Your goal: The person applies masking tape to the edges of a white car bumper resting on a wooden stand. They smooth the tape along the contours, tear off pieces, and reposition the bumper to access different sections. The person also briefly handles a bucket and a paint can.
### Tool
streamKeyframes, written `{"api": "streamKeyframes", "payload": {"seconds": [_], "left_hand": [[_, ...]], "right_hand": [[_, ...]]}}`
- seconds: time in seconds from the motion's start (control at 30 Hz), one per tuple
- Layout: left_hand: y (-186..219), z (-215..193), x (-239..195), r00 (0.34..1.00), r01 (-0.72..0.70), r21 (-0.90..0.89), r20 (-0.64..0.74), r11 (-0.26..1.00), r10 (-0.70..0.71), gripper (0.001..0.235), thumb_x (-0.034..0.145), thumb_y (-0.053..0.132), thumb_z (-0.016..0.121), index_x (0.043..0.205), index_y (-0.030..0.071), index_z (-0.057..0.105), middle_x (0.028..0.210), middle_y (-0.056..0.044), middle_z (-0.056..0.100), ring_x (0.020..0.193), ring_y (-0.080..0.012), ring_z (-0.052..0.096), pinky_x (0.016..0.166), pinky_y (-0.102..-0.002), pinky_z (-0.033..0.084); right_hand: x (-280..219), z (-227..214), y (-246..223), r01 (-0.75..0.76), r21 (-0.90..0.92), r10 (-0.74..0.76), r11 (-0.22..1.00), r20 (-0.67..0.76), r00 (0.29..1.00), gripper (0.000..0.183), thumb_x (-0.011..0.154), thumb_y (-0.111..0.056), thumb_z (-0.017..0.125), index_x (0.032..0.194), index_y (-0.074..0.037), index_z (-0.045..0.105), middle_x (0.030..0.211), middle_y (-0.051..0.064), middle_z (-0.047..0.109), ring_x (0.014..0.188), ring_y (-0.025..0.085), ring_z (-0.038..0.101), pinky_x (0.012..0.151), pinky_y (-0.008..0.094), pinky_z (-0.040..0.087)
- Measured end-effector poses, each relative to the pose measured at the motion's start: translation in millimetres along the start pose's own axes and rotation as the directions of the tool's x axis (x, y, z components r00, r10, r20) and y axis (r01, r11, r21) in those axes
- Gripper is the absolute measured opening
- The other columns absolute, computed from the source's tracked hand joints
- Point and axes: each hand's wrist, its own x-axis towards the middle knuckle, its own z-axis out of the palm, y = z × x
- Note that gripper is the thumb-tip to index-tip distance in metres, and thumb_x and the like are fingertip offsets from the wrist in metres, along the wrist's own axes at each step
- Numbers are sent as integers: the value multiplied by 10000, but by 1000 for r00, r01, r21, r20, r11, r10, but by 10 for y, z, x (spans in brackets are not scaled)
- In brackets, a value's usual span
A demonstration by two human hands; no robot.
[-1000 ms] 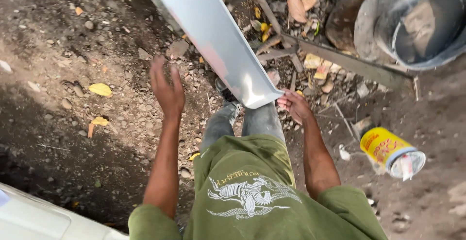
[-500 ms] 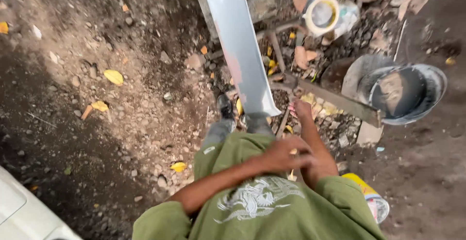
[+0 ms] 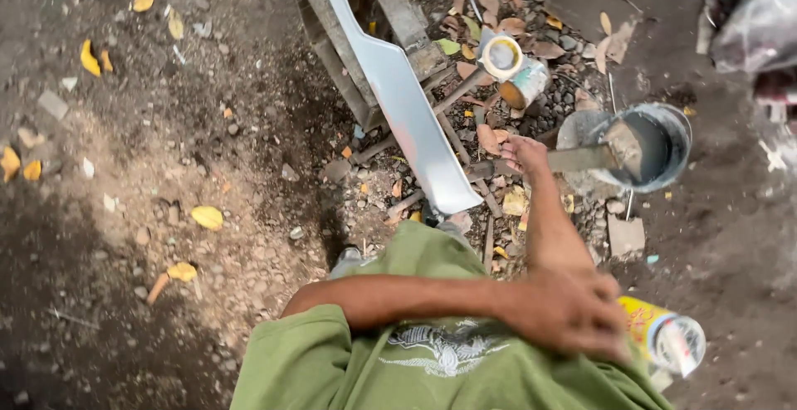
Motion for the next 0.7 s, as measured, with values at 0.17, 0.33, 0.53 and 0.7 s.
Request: {"api": "streamKeyframes", "payload": {"seconds": [0.17,0.33,0.53,0.7], "left_hand": [[363,158,-850,972,-168,-61,158,984,175,327,1044,543,525,1158,267,657,1111,-35,620,1030,-196,624,910,-365,531],[869,416,-1545,935,-316,-36,161,948,317,303,1029,484,530,1205,279,666,1142,-12,624,1114,-215,612,986,-400,529],[1117,103,-1671,719,-659,-246,72,711,692,222,1061,290,687,1239,160,657,1269,-39,589,1187,-290,564,987,-405,527],[483,-443,-1174,983,-162,344,136,925,122,393,1022,518,602,1245,203,671,1236,-119,541,1219,-279,481,1057,-519,383]], "right_hand": [[-631,221,718,58,92,-54,994,-48,997,230,988,-197,652,1168,-92,749,936,77,770,722,117,712,588,272,553],[-1532,441,1054,44,62,-39,997,-90,995,194,953,-219,710,1083,-83,756,867,75,750,660,124,686,520,259,542],[-1593,-34,1252,370,-260,-430,892,-238,871,196,952,-224,744,929,-30,738,786,78,690,634,116,598,550,310,488],[-2451,115,187,320,9,-299,947,-332,895,246,910,-255,717,1099,-106,769,932,40,798,760,104,752,710,258,632]]}}
